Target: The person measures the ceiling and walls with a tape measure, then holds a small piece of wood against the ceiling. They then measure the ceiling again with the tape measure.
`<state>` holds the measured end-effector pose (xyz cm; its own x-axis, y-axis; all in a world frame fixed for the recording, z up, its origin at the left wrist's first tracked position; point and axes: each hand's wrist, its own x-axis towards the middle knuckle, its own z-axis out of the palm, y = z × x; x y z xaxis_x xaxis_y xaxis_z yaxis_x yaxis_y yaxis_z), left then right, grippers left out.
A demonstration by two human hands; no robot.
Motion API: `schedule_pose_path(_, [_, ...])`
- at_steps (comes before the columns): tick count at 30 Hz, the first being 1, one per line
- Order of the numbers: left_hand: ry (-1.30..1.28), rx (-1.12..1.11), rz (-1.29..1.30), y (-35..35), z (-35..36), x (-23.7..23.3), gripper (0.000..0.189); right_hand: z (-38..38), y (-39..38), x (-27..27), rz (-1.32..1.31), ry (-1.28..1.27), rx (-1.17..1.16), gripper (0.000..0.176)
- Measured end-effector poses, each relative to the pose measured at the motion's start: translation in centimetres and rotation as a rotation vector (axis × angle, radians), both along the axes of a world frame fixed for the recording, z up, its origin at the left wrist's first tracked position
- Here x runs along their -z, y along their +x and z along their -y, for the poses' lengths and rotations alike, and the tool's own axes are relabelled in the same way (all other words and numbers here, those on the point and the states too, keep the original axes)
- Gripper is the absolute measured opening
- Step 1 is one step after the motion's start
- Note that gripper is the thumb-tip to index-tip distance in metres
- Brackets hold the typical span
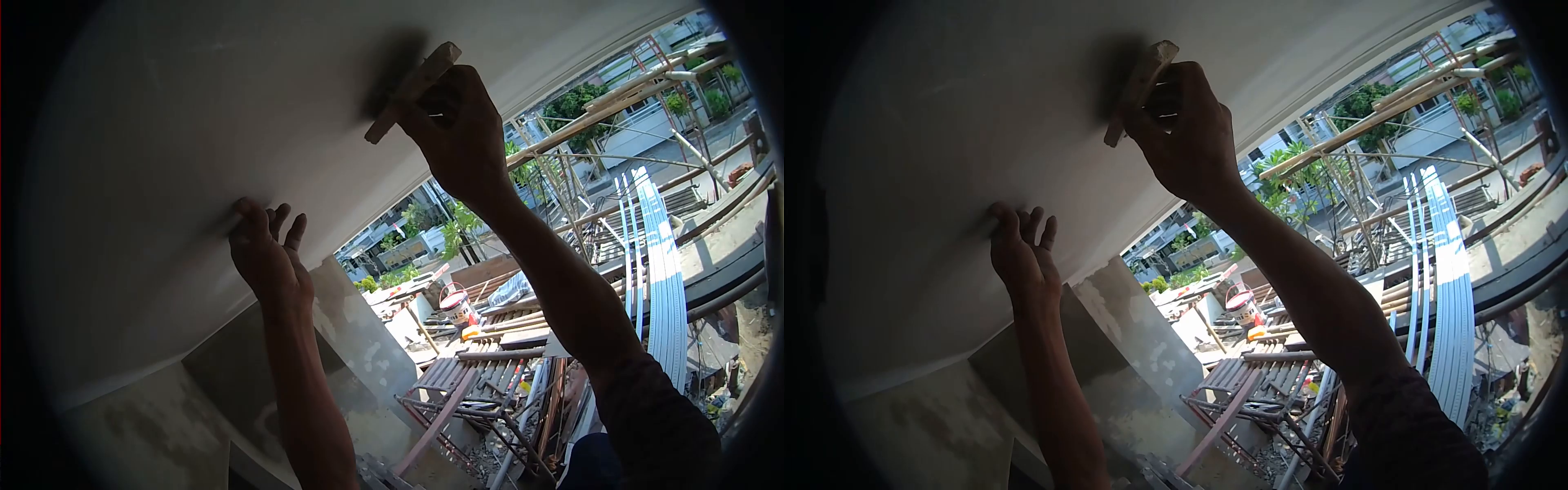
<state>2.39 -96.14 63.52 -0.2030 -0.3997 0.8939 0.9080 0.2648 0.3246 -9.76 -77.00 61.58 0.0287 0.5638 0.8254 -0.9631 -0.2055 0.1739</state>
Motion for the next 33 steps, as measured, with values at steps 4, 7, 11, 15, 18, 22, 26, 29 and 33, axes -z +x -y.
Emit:
schedule_pose_path(4, [0.012,0.012,0.003,0.1,-0.1,0.0,0.043,0.3,0.3,-0.1,0.032,0.017,-0.090,0.043])
schedule_pose_path(7, [0.020,0.010,0.014,0.3,-0.2,-0.1,0.043,0.3,0.8,0.4,0.059,0.038,-0.128,0.042])
schedule_pose_path(11, [0.008,0.019,0.028,0.5,-0.1,-0.2,0.043,1.0,0.8,0.6,0.032,0.026,-0.173,0.042])
schedule_pose_path(15, [-0.041,-0.006,0.039,0.4,0.3,-0.1,0.051,1.0,1.5,0.3,-0.028,0.060,-0.467,0.042])
schedule_pose_path(18, [-0.045,-0.010,0.042,0.5,0.1,0.0,0.048,1.1,1.6,0.1,-0.031,0.078,-0.615,0.042])
schedule_pose_path(22, [-0.035,0.011,0.068,0.8,0.3,-0.2,0.034,1.4,1.6,0.3,-0.057,0.069,-0.791,0.042])
schedule_pose_path(26, [-0.045,0.004,0.081,1.1,0.1,-0.2,0.034,1.4,1.8,0.7,-0.046,0.071,-0.812,0.043])
schedule_pose_path(29, [-0.056,-0.002,0.099,1.3,0.0,-0.3,0.033,1.5,2.1,0.5,-0.035,0.072,-0.833,0.045])
schedule_pose_path(33, [-0.070,0.013,0.095,1.4,0.0,-0.2,0.045,2.0,2.3,0.4,0.016,0.078,-0.836,0.048])
